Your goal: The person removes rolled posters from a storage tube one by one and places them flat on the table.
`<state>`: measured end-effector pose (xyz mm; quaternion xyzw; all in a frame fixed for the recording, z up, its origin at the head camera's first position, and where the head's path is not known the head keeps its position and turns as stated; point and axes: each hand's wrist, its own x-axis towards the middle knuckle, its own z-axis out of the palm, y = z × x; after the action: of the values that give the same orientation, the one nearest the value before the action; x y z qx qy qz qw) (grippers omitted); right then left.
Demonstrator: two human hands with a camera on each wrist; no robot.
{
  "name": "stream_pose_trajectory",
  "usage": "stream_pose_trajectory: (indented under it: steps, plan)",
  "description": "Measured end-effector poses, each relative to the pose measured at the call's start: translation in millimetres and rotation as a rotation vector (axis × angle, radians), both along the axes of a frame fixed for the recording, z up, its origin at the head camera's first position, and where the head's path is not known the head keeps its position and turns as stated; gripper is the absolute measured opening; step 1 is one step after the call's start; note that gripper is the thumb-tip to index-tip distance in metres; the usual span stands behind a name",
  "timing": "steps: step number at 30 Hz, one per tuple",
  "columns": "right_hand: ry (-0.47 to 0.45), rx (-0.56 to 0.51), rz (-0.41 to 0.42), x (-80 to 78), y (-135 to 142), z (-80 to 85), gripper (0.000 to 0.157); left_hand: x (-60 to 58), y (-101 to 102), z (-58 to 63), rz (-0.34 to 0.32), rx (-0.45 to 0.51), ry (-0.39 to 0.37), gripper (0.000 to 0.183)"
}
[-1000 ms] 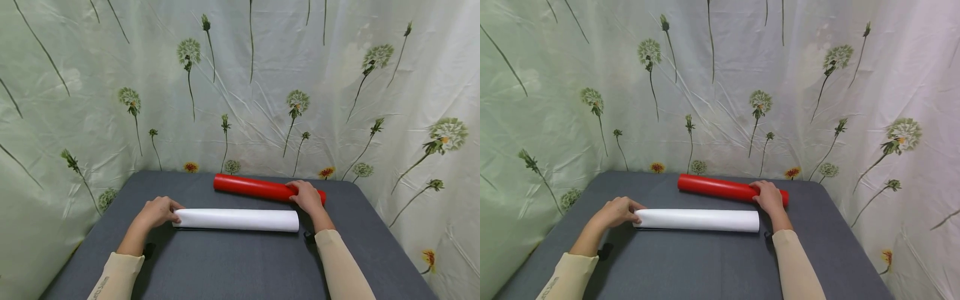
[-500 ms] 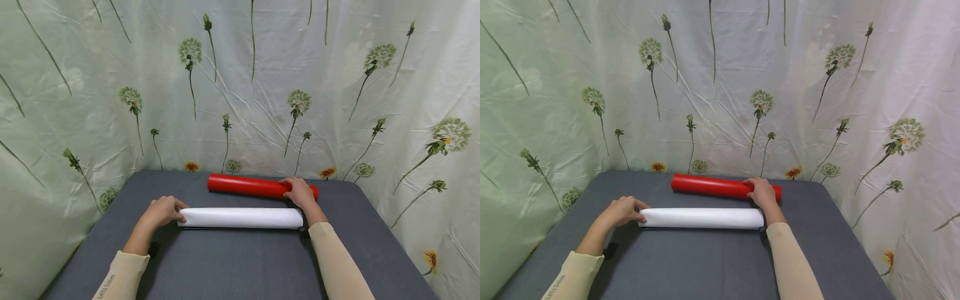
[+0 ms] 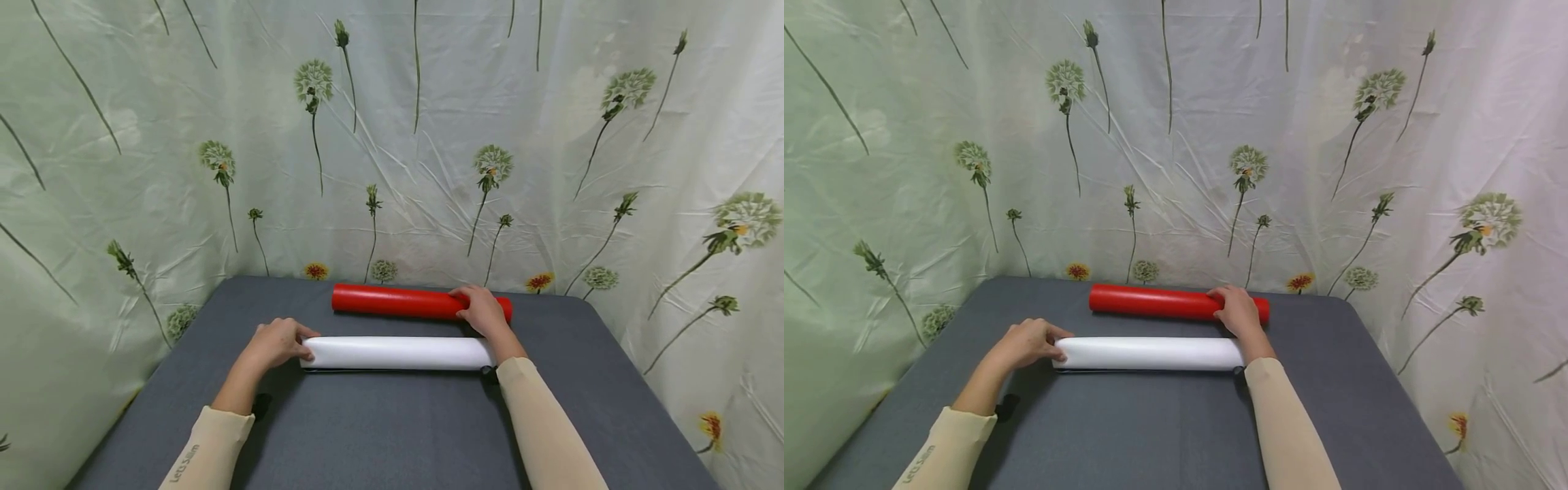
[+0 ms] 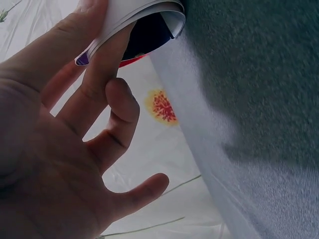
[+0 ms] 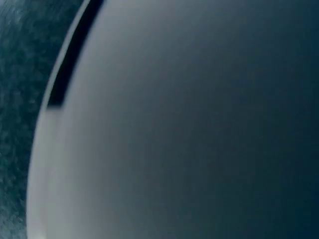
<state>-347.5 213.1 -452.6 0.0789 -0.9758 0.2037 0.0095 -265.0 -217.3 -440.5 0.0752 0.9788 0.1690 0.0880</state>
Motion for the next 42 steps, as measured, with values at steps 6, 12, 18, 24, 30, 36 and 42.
stream_pose_trajectory:
  steps: [6, 12, 18, 24, 30, 36, 42]
  plan:
    - [0.011, 0.013, 0.023, 0.5, 1, -0.4, 0.054, -3.4, 5, -2.5, 0.004, -0.007, 0.014, 0.045]
    - [0.08, 0.011, 0.061, 11.2, 7, 9.4, 0.054, -5.2, 10, -3.3, 0.01, -0.002, 0.023, 0.047]
    - [0.127, -0.062, 0.089, 54.0, 6, 21.1, 0.055, -3.4, 14, -4.7, 0.017, 0.0, 0.036, 0.048]
    - [0.176, -0.096, 0.142, 99.4, 3, 10.1, 0.051, 0.3, 17, -8.0, -0.001, 0.008, 0.087, 0.05]
    - [0.228, -0.006, 0.129, 117.5, 7, -12.0, 0.05, 2.4, 23, -11.4, -0.008, 0.009, 0.109, 0.052]
    - [0.273, 0.075, 0.116, 116.2, 6, -21.5, 0.047, 6.9, 26, -15.2, -0.01, 0.025, 0.148, 0.054]
    - [0.285, 0.142, 0.104, 111.6, 1, -18.2, 0.044, 12.2, 31, -16.6, 0.008, 0.042, 0.183, 0.053]
